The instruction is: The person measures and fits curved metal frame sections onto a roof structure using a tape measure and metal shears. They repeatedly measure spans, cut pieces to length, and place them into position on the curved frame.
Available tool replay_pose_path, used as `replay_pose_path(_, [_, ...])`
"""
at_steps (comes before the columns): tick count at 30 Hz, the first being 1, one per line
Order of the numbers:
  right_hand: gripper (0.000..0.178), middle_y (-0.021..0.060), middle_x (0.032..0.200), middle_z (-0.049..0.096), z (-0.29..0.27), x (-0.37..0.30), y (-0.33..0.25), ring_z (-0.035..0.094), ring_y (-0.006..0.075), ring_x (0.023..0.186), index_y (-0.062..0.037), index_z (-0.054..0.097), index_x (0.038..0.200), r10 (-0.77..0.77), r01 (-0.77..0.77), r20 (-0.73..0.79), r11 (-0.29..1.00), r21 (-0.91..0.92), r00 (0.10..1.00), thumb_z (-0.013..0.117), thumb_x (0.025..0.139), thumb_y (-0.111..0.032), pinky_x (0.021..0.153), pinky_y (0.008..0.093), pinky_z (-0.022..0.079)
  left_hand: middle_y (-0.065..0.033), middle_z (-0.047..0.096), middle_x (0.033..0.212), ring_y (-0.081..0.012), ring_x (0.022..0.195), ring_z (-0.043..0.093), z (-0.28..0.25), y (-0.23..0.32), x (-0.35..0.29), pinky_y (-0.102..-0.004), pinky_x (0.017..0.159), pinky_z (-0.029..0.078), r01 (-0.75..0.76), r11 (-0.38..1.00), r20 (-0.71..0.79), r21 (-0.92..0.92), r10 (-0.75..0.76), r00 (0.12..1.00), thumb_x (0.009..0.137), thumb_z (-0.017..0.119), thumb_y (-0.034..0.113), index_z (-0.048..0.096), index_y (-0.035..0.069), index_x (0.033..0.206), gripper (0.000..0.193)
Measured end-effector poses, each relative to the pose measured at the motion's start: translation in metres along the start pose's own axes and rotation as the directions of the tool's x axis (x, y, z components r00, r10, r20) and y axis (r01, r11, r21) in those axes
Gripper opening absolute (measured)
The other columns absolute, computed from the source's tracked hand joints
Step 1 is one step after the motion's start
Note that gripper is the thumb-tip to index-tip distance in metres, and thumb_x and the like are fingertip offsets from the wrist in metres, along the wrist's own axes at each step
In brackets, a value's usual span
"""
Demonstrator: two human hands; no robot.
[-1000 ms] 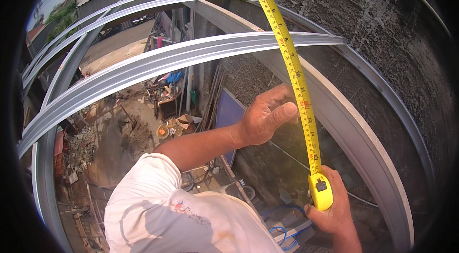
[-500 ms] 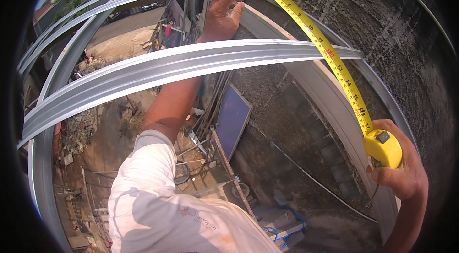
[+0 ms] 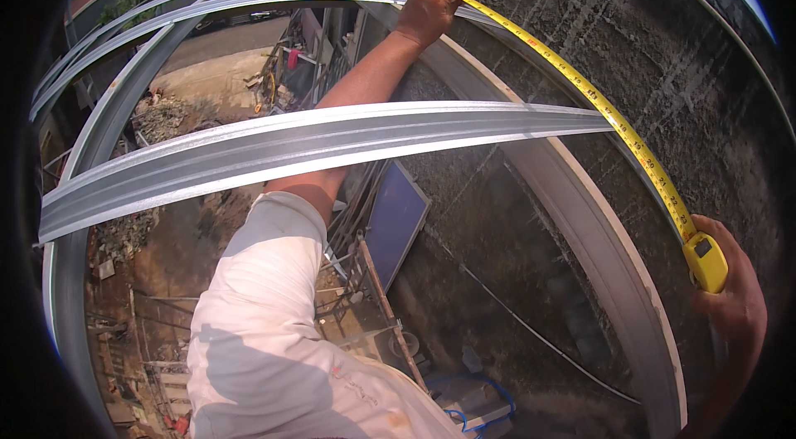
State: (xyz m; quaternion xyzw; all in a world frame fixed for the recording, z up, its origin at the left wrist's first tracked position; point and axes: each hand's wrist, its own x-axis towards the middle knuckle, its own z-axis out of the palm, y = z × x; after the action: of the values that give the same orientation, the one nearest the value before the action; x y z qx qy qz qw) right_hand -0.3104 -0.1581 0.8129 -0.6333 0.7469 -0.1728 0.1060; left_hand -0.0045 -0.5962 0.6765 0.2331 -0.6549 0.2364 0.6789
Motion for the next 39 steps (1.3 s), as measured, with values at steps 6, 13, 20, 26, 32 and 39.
replay_pose_path(6, [0.084,0.0120,0.110,0.051,-0.017,-0.036,0.079,0.050,0.0256,0.111,-0.0045,0.050,0.122,-0.098,0.003,-0.155,0.855,-0.519,0.983,0.056,0.038,-0.001,0.098,0.0303,0.038,-0.0070,0.065,0.107,-0.0316,0.100,0.061,0.028,-0.068,-0.013,-0.0404,0.087,0.049,0.294,0.945,0.204,0.142,-0.318,0.926,0.086,0.052,0.009,0.069,0.009,0.102,0.023])
replay_pose_path(13, [0.079,0.0055,0.096,0.052,0.000,-0.006,0.042,0.054,0.0194,0.084,-0.0034,0.053,0.114,0.156,-0.163,-0.154,0.986,-0.037,0.976,0.057,0.035,-0.011,0.075,0.0264,0.045,-0.0128,0.065,0.112,-0.0292,0.102,0.063,0.064,-0.007,-0.023,-0.0371,0.087,0.052,0.105,0.994,0.046,-0.041,-0.104,0.994,0.083,0.057,0.005,0.068,0.006,0.104,0.023])
replay_pose_path(20, [0.076,0.0051,0.083,0.056,0.004,0.037,0.011,0.057,0.0162,0.071,-0.0018,0.055,0.114,0.011,-0.010,0.043,1.000,-0.030,0.999,0.062,0.039,-0.018,0.061,0.0284,0.046,-0.0101,0.068,0.104,-0.0287,0.098,0.064,0.070,-0.030,-0.029,-0.0369,0.085,0.053,0.196,0.979,0.141,-0.064,-0.185,0.972,0.082,0.059,0.007,0.070,0.012,0.103,0.024])
replay_pose_path(26, [0.081,0.0074,0.084,0.057,0.011,0.057,0.004,0.059,0.0191,0.074,-0.0006,0.054,0.118,0.002,0.001,0.058,0.998,-0.064,0.998,0.063,0.040,-0.022,0.065,0.0305,0.048,-0.0094,0.068,0.099,-0.0311,0.093,0.064,0.070,-0.057,-0.042,-0.0431,0.080,0.052,0.324,0.945,0.205,0.034,-0.324,0.923,0.087,0.057,0.018,0.070,0.017,0.101,0.020])
replay_pose_path(32, [0.083,0.0093,0.087,0.058,0.010,0.066,0.011,0.059,0.0206,0.076,-0.0002,0.054,0.119,-0.056,0.063,0.062,0.991,-0.115,0.996,0.064,0.039,-0.022,0.066,0.0305,0.048,-0.0093,0.068,0.101,-0.0316,0.092,0.064,0.059,-0.063,-0.053,-0.0435,0.080,0.052,0.374,0.919,0.277,0.124,-0.394,0.876,0.085,0.059,0.022,0.071,0.022,0.104,0.023])
replay_pose_path(39, [0.081,0.0088,0.087,0.057,0.004,0.058,0.029,0.058,0.0210,0.075,-0.0023,0.055,0.117,-0.020,0.027,0.051,0.989,-0.143,0.998,0.062,0.038,-0.020,0.066,0.0307,0.048,-0.0064,0.068,0.106,-0.0283,0.096,0.065,0.055,-0.056,-0.052,-0.0373,0.086,0.052,0.339,0.932,0.385,0.124,-0.360,0.850,0.082,0.061,0.018,0.072,0.020,0.104,0.024])
